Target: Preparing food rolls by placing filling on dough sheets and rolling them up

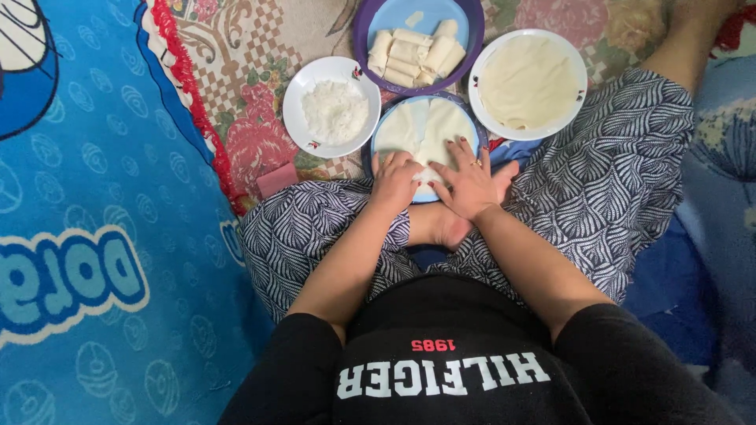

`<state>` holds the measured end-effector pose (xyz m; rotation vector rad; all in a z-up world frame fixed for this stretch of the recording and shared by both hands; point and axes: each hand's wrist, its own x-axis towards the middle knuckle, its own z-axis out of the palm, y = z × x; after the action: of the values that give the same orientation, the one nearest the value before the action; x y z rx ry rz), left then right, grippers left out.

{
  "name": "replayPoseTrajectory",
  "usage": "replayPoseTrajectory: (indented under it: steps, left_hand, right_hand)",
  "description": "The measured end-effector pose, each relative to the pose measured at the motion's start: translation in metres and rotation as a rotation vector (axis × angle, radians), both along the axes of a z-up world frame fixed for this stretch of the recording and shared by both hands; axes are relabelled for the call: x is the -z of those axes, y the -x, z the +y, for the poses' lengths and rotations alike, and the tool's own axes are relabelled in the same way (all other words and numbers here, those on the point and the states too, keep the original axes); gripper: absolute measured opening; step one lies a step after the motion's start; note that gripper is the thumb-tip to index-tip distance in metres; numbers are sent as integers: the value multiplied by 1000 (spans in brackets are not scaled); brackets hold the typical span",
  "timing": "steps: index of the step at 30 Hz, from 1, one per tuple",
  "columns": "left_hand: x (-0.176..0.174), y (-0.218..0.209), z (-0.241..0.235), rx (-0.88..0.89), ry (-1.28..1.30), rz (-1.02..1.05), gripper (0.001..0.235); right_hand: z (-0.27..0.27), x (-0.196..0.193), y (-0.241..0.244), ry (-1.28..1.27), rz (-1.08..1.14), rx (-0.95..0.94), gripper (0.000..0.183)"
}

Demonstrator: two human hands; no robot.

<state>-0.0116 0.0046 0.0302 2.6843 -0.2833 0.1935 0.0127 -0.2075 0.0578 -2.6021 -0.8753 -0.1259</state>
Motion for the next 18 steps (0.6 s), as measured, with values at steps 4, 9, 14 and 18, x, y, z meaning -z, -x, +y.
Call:
replayPoseTrajectory:
  steps: [4,9,14,18]
  left_hand:
    - [1,1,2,-18,-24,0,38]
    - [-7,4,1,9,-21,75,46]
    - [-9,3,-1,5,-14,90,44]
    - [-5,5,-3,-1,-99,92,55]
  right_hand:
    - [-1,10,-2,-27,1,0,31]
    - [1,5,-1,-28,-22,-14,34]
    - [-2,12,-2,-39,-43,-29,31]
    - [-1,7,-1,-50,-39,-29,32]
